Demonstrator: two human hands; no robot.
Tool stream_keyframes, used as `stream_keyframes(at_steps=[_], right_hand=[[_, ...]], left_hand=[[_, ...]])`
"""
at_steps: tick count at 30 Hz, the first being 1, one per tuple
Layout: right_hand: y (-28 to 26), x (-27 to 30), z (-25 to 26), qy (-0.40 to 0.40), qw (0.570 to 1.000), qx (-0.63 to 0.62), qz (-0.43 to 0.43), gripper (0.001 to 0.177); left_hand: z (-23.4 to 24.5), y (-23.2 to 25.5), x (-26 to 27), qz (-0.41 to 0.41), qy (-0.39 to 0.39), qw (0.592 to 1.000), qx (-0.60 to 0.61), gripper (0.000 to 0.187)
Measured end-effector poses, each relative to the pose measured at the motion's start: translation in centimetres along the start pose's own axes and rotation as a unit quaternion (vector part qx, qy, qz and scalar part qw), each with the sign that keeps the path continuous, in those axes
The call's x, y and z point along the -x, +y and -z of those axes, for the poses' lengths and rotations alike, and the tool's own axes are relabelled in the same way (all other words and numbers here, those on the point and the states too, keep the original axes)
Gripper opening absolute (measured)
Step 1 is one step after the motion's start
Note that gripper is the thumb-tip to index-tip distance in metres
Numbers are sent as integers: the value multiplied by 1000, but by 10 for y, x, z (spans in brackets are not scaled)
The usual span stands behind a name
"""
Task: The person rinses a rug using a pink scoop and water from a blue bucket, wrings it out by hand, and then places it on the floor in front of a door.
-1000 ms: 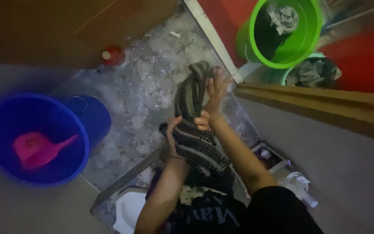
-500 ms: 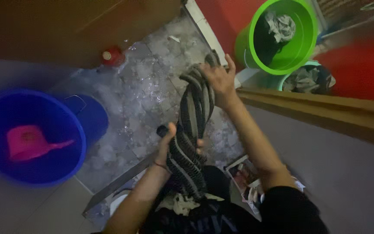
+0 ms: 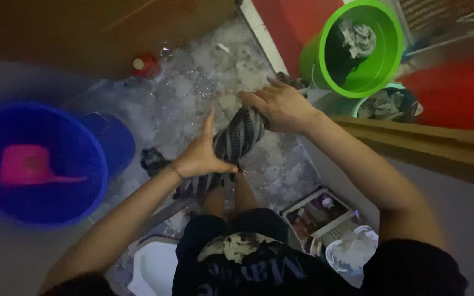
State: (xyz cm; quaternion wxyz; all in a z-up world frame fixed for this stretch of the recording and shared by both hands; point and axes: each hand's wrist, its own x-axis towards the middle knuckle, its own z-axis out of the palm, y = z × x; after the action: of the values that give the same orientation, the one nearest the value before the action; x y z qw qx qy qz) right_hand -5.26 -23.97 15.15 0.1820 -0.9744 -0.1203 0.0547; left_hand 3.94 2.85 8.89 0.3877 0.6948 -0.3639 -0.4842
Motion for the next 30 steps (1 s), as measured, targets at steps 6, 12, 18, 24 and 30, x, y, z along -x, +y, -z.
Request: stream_keyframes(at_steps=[6, 12, 18, 24, 30], right_hand=[[-5, -1, -22, -54, 995, 20, -84, 62], [-16, 0, -59, -4, 974, 2, -225, 53], [-50, 13, -87, 164, 901, -170, -363, 53], [-89, 23, -122, 270, 818, -313, -400, 47], [-125, 31, -129, 274, 704, -472, -455, 34]], left_hand=[[11, 29, -20, 94, 34, 983, -157, 149], [29, 23, -48, 22, 71, 930, -359, 131], [41, 8, -71, -146, 119, 858, -478, 102], [48, 1, -94, -264, 65, 805, -527, 86], [44, 15, -84, -279, -19, 819, -501, 92]])
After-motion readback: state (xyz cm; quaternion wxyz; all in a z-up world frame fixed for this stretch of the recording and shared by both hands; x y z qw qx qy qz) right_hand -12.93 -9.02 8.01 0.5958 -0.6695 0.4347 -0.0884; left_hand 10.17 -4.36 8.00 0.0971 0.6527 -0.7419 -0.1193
